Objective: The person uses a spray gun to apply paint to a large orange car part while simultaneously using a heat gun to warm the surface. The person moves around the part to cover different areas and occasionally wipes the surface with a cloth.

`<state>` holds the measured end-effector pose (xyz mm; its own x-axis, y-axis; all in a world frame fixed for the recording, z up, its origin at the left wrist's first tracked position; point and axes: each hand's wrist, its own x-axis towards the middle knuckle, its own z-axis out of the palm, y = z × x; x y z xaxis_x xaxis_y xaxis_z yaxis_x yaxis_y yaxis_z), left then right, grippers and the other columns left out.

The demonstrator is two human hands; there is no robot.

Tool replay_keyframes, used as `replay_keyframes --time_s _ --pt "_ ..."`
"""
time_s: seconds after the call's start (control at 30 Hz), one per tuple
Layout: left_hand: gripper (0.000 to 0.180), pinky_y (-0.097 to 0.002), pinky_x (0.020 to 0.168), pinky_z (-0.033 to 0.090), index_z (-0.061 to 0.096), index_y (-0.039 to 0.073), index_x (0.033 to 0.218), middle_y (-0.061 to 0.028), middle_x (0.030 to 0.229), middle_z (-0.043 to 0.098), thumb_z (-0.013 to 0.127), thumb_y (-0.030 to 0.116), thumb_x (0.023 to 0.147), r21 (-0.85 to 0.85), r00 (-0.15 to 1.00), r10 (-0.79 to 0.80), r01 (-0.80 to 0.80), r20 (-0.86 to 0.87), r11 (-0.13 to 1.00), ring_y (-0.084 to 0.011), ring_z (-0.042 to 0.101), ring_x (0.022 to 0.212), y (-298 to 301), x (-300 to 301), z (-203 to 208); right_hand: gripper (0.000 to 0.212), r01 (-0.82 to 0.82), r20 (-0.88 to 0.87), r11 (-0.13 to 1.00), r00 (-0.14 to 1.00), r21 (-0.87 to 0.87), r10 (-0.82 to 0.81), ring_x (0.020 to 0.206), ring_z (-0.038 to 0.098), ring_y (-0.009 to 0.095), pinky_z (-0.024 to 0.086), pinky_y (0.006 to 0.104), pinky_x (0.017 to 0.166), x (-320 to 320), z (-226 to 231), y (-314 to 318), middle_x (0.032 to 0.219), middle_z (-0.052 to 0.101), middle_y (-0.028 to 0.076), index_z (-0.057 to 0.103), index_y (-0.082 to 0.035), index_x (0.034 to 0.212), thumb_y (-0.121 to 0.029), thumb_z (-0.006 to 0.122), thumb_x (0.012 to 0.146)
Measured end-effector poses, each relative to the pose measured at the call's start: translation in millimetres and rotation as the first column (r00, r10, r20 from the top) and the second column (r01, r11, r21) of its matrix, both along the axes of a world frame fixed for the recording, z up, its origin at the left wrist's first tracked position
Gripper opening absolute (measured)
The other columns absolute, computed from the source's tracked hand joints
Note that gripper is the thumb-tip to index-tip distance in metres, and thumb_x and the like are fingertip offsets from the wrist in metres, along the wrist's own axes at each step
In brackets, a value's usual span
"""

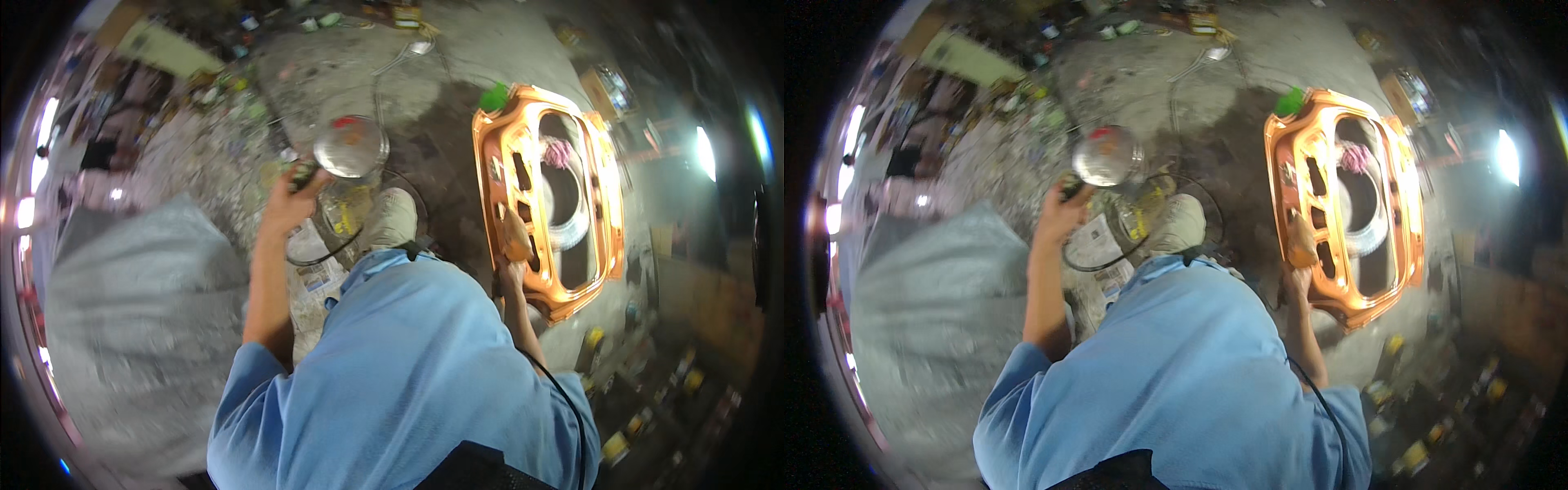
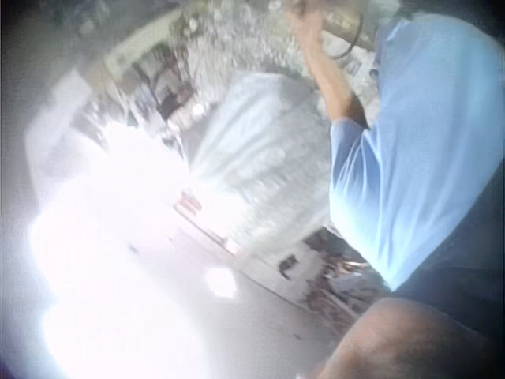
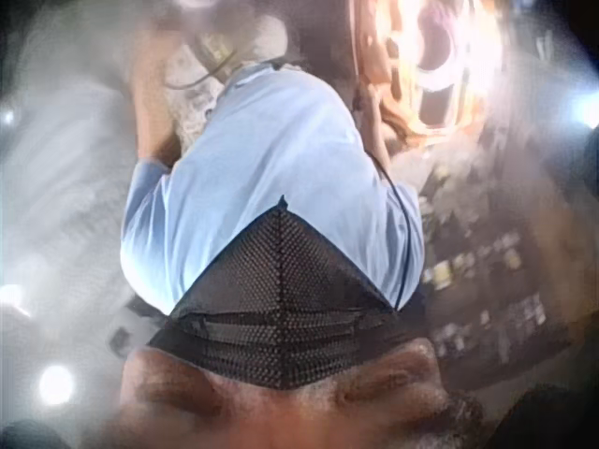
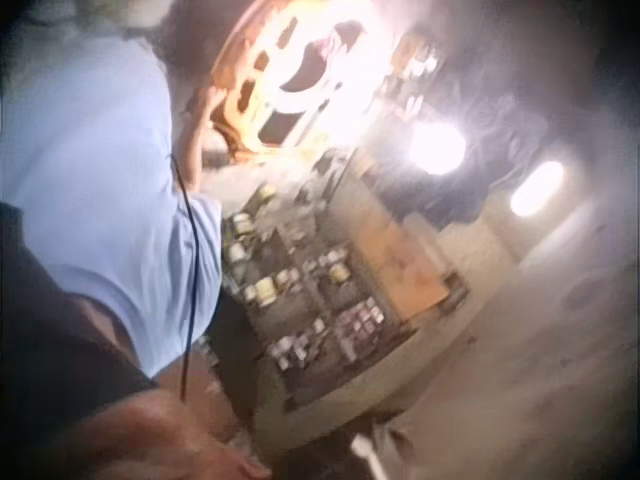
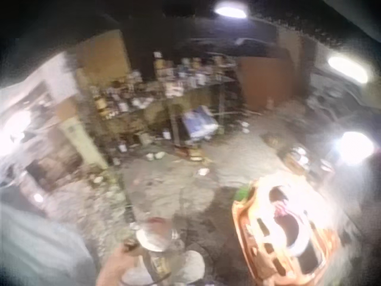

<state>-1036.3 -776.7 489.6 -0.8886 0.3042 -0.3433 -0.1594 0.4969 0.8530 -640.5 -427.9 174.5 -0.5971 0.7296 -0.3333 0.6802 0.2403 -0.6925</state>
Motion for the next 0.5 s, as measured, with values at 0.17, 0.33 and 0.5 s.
replay_keyframes --time_s 0.17,0.33,0.5 --pt "0.043 -0.0276 0.055 0.044 0.064 -0.001 0.131 -0.0006 0.073 0.061 0.076 0.015 0.093 -0.086 0.961 -0.275 0.271 -0.04 0.959 -0.0088 0.054 0.061 6 -95 12 0.028 0.304 -0.005 0.889 0.946 -0.343 -0.325 0.06 0.064 0.027 0.049 0.0425 0.058 -59 34 -8 0.068 0.066 0.013 0.066 0.0 0.085 -0.027 0.067 0.08" --pt "0.052 -0.0289 0.062 0.05 0.061 0.001 0.139 -0.0074 0.088 0.069 0.072 0.002 0.088 -0.221 0.734 -0.674 0.646 -0.087 0.731 -0.0131 0.06 0.067 39 -239 13 0.019 0.503 -0.005 0.759 0.832 -0.414 -0.554 0.053 0.062 0.016 0.046 0.0368 0.048 -136 55 -8 0.06 0.061 0.006 0.06 -0.003 0.073 -0.018 0.066 0.083" --pt "0.057 -0.0372 0.111 0.042 0.057 0.005 0.144 -0.0155 0.14 0.064 0.068 0.001 0.088 -0.358 0.406 -0.905 0.832 -0.129 0.424 -0.0241 0.059 0.129 78 -383 52 0.017 0.647 0.011 0.674 0.724 -0.356 -0.69 0.049 0.056 0.016 0.043 0.0343 0.047 -219 86 -7 0.06 0.058 0.005 0.06 -0.003 0.074 -0.018 0.066 0.081"
